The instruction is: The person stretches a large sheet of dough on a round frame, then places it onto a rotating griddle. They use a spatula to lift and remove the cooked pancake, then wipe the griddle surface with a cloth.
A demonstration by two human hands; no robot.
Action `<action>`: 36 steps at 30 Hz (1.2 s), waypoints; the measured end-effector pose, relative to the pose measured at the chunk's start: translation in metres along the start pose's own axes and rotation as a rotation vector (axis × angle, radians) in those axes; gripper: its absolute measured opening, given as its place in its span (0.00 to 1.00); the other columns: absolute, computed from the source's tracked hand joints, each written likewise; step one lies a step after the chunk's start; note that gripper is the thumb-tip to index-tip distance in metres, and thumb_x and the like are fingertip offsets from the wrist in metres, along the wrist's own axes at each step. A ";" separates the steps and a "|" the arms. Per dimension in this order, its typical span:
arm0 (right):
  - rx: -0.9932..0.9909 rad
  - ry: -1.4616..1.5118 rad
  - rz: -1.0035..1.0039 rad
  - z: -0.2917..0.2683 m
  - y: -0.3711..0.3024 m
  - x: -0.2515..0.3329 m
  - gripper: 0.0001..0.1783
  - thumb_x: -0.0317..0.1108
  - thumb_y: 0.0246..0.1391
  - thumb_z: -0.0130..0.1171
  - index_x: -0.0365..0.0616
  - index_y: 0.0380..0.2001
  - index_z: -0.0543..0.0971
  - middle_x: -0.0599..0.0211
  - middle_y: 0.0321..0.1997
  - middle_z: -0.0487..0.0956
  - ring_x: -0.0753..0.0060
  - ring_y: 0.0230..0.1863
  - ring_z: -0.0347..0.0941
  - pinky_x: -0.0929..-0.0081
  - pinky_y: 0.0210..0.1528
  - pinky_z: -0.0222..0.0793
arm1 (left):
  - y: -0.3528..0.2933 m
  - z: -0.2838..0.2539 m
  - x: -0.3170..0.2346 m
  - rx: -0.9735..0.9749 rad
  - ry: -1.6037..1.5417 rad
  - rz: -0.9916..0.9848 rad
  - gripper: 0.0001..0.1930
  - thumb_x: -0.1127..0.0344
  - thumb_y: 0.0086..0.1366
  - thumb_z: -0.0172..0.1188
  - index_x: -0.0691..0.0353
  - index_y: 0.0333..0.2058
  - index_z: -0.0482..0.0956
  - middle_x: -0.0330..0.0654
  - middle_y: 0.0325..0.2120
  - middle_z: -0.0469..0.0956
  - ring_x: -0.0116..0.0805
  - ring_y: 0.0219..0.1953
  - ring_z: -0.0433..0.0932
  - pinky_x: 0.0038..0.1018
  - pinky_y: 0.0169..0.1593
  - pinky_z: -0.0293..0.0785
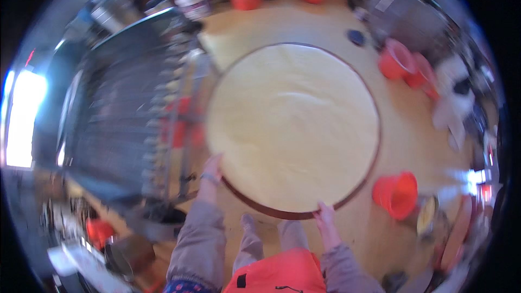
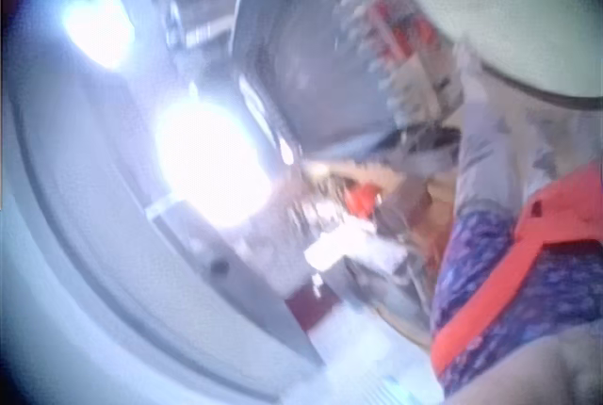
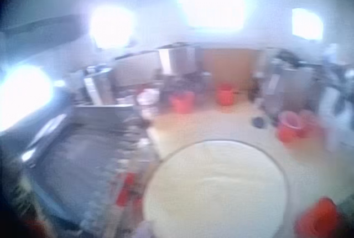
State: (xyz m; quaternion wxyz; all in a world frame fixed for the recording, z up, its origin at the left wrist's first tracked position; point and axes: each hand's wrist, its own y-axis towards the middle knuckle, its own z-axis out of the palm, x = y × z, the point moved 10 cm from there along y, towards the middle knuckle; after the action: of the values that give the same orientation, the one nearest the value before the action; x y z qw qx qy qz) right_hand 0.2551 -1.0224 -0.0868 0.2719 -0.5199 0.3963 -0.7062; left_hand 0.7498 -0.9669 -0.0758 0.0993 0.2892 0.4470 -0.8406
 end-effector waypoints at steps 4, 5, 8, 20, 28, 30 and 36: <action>0.032 0.063 -0.037 0.006 -0.011 0.007 0.18 0.27 0.54 0.54 0.46 0.48 0.67 0.65 0.46 0.74 0.65 0.45 0.73 0.61 0.42 0.74 | -0.070 0.023 0.071 0.112 -0.099 -0.203 0.23 0.61 0.63 0.54 0.61 0.56 0.64 0.46 0.54 0.69 0.45 0.57 0.66 0.44 0.60 0.63; 0.032 0.091 -0.040 0.003 -0.013 0.007 0.18 0.27 0.54 0.54 0.45 0.48 0.67 0.64 0.46 0.74 0.64 0.45 0.73 0.61 0.42 0.75 | -0.088 0.028 0.087 0.168 -0.085 -0.178 0.23 0.61 0.63 0.54 0.60 0.55 0.65 0.45 0.53 0.69 0.45 0.57 0.66 0.44 0.59 0.64; 0.021 0.094 -0.030 0.002 -0.009 0.001 0.16 0.25 0.54 0.53 0.42 0.47 0.68 0.64 0.44 0.76 0.65 0.43 0.75 0.62 0.43 0.75 | -0.106 0.019 0.137 0.056 -0.144 -0.309 0.20 0.61 0.62 0.56 0.54 0.53 0.68 0.41 0.51 0.71 0.41 0.56 0.67 0.43 0.56 0.66; -0.046 0.156 0.287 0.010 -0.071 0.012 0.20 0.44 0.50 0.63 0.44 0.40 0.70 0.66 0.32 0.75 0.71 0.33 0.74 0.67 0.33 0.77 | -0.149 0.094 0.118 -0.155 0.259 -0.038 0.13 0.69 0.58 0.57 0.61 0.42 0.73 0.41 0.36 0.78 0.33 0.35 0.78 0.28 0.37 0.79; 0.017 0.486 0.000 0.038 -0.059 0.092 0.14 0.34 0.50 0.57 0.45 0.40 0.70 0.63 0.34 0.75 0.65 0.30 0.75 0.64 0.26 0.77 | -0.156 0.173 0.061 -0.031 0.302 0.093 0.18 0.72 0.58 0.53 0.63 0.49 0.69 0.45 0.43 0.74 0.40 0.43 0.76 0.36 0.42 0.78; -0.008 0.471 -0.032 0.048 -0.058 0.121 0.13 0.29 0.49 0.55 0.44 0.40 0.70 0.62 0.33 0.76 0.64 0.29 0.76 0.64 0.23 0.78 | -0.148 0.193 0.042 -0.058 0.255 0.076 0.18 0.75 0.56 0.52 0.64 0.48 0.68 0.44 0.39 0.74 0.39 0.40 0.77 0.32 0.39 0.79; 0.162 0.472 -0.303 0.124 -0.105 0.262 0.17 0.25 0.49 0.53 0.40 0.44 0.67 0.60 0.38 0.74 0.63 0.32 0.76 0.67 0.23 0.77 | -0.163 0.302 -0.072 0.034 0.237 0.330 0.13 0.76 0.56 0.55 0.62 0.41 0.71 0.42 0.36 0.76 0.35 0.35 0.77 0.25 0.32 0.78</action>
State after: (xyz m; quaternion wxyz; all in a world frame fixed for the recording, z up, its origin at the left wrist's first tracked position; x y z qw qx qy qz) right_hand 0.2944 -1.2093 0.1556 0.1043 -0.3712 0.3089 -0.8695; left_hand 0.6187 -1.1231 0.2099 0.1776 0.4569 0.3880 -0.7805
